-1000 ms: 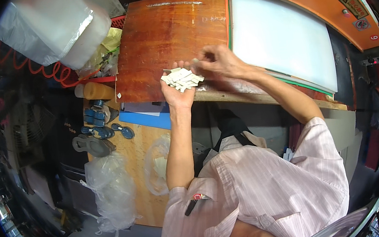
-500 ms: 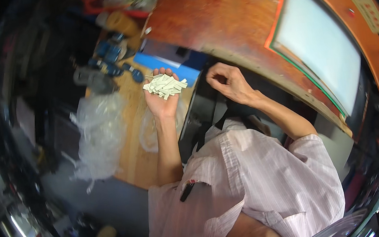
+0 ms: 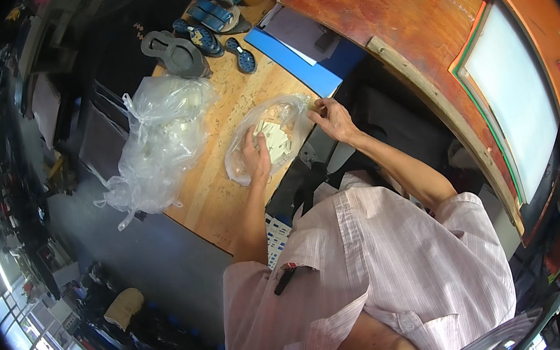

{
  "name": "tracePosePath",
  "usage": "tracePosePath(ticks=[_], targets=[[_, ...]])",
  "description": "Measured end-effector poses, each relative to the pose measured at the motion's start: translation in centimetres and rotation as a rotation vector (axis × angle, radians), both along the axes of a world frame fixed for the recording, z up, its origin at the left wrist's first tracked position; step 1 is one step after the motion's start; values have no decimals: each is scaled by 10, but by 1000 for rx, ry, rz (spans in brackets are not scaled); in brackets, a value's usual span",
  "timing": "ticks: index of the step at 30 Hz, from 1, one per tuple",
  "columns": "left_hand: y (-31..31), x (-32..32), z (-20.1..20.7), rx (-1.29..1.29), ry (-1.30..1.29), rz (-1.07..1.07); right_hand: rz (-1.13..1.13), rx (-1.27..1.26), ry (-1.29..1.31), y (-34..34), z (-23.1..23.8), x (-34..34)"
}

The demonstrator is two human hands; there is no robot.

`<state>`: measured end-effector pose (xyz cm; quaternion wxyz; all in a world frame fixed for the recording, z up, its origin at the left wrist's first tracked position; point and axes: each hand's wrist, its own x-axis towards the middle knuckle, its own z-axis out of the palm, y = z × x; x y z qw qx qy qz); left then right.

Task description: The person sorts small white rectangular parts from a plastic basket onto a work surface, then places them into a clear plastic bag. They seal the bag and set it aside, then retrieve another bag and repeat the process. The person also operates a nearby machine control panel.

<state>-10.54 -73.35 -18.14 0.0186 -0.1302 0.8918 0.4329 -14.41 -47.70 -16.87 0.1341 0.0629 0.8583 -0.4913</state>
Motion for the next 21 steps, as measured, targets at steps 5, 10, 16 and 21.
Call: tracePosePath(ticks=[5, 10, 16, 21], targets=[[-18, 44, 6, -145, 148, 178, 85, 131, -94, -27, -25, -30], [-62, 79, -35, -491, -10, 567, 81, 104, -213, -45, -49, -41], [-87, 84, -54, 679, -325, 895, 107, -378, -255, -57, -11, -18], [-85, 101, 11, 775, -20, 723, -27, -516, -320, -38, 47, -10]])
